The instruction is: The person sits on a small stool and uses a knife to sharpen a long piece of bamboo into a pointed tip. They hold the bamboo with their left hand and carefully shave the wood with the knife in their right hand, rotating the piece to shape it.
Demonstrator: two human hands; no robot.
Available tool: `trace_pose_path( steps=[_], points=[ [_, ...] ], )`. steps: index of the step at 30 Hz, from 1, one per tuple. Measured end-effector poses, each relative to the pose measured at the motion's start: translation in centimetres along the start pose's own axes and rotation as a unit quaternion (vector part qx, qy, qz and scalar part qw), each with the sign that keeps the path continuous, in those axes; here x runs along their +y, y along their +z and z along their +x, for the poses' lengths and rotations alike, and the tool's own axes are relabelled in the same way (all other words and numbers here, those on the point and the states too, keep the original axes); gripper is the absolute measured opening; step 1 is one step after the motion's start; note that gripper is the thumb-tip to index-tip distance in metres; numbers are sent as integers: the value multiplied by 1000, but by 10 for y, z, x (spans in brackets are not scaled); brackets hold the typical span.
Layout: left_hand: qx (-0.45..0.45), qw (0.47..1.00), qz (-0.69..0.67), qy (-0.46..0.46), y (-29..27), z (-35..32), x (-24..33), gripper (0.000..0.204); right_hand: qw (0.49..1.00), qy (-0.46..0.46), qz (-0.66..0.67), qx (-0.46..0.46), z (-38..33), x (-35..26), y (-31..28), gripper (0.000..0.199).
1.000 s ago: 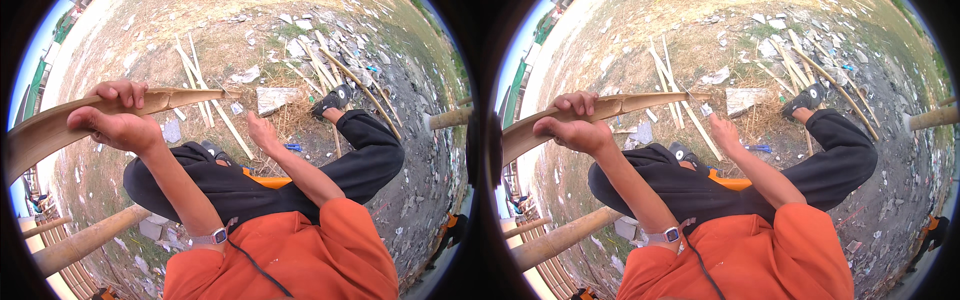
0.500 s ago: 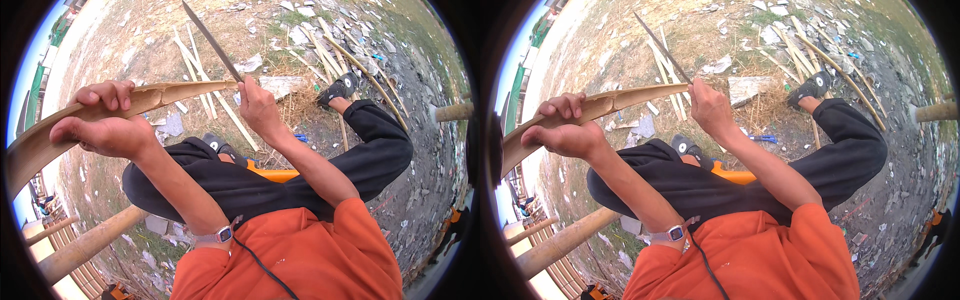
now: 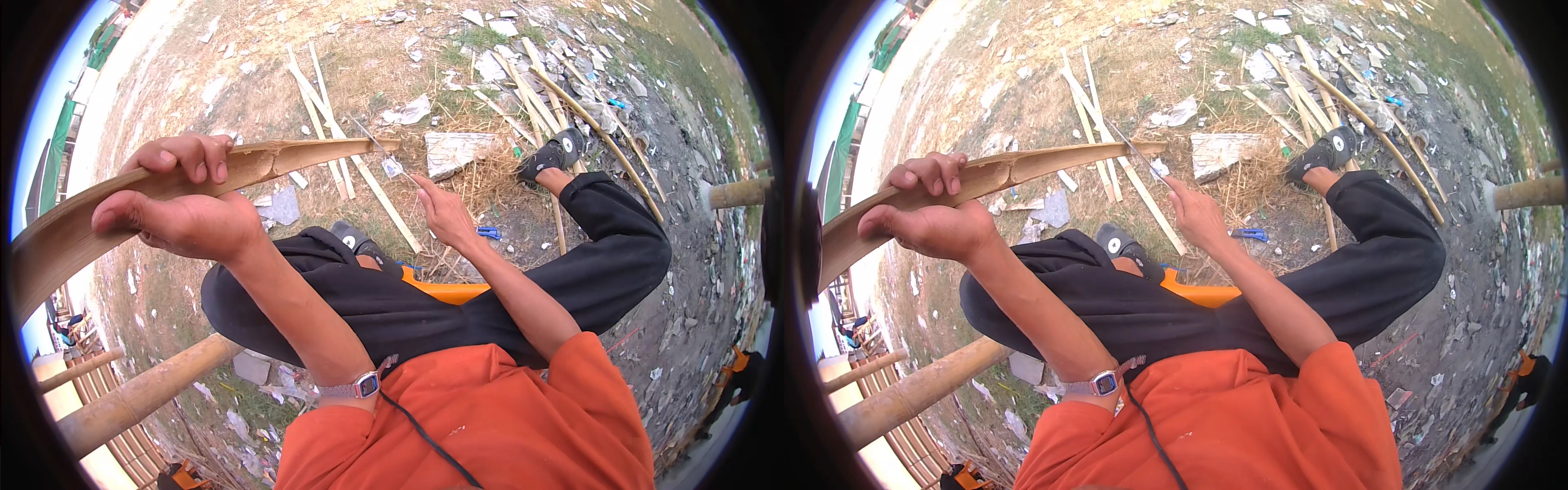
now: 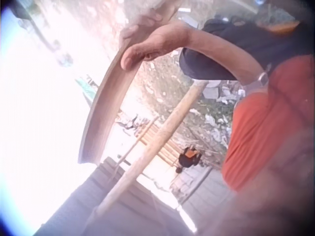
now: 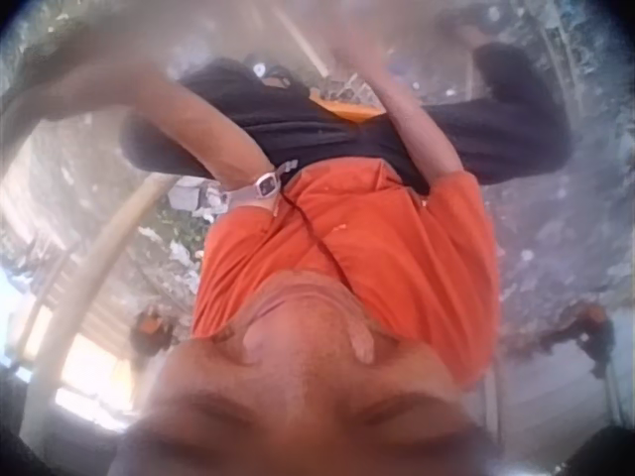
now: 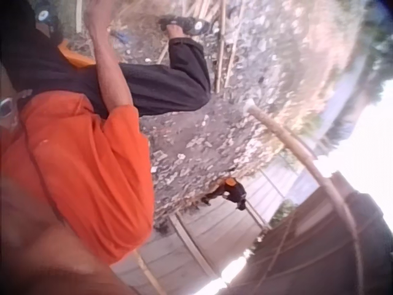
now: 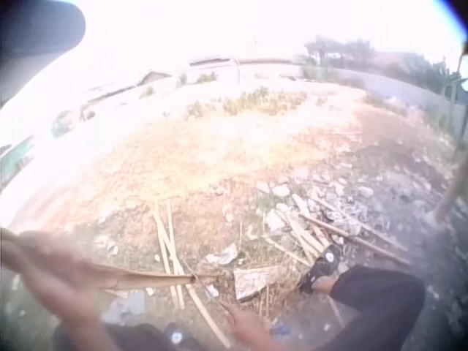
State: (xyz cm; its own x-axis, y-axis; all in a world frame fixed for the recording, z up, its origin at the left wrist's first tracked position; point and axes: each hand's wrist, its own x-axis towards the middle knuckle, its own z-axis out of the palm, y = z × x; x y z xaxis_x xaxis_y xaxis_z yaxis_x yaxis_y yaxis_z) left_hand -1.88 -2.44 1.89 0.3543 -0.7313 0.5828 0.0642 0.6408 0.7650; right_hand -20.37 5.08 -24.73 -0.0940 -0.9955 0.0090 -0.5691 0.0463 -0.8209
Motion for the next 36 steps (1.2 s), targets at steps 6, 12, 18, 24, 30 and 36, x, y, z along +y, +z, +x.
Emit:
trace_pose_path(
  steps=[6,12,18,24,30,36],
  points=[
    [3,1000,-9,14,3,5,-2,68,980,182,70,-34,28,-26,-16,50],
    [-5,1000,-3,15,-4,4,-3,69,988,152,22,-29,34,-45,-39,64],
    [-19,1000,-9,14,-2,4,-3,69,977,190,-20,-96,12,-11,-20,65],
    [-14,1000,5,14,-7,5,0,70,888,285,313,-181,-3,9,-30,61],
    [-18,999,-22,23,5,3,-4,69,972,200,102,-72,-1,4,-22,66],
    [-25,999,-6,23,-9,2,-3,70,919,-101,369,99,4,-97,-67,61]
  ],
)
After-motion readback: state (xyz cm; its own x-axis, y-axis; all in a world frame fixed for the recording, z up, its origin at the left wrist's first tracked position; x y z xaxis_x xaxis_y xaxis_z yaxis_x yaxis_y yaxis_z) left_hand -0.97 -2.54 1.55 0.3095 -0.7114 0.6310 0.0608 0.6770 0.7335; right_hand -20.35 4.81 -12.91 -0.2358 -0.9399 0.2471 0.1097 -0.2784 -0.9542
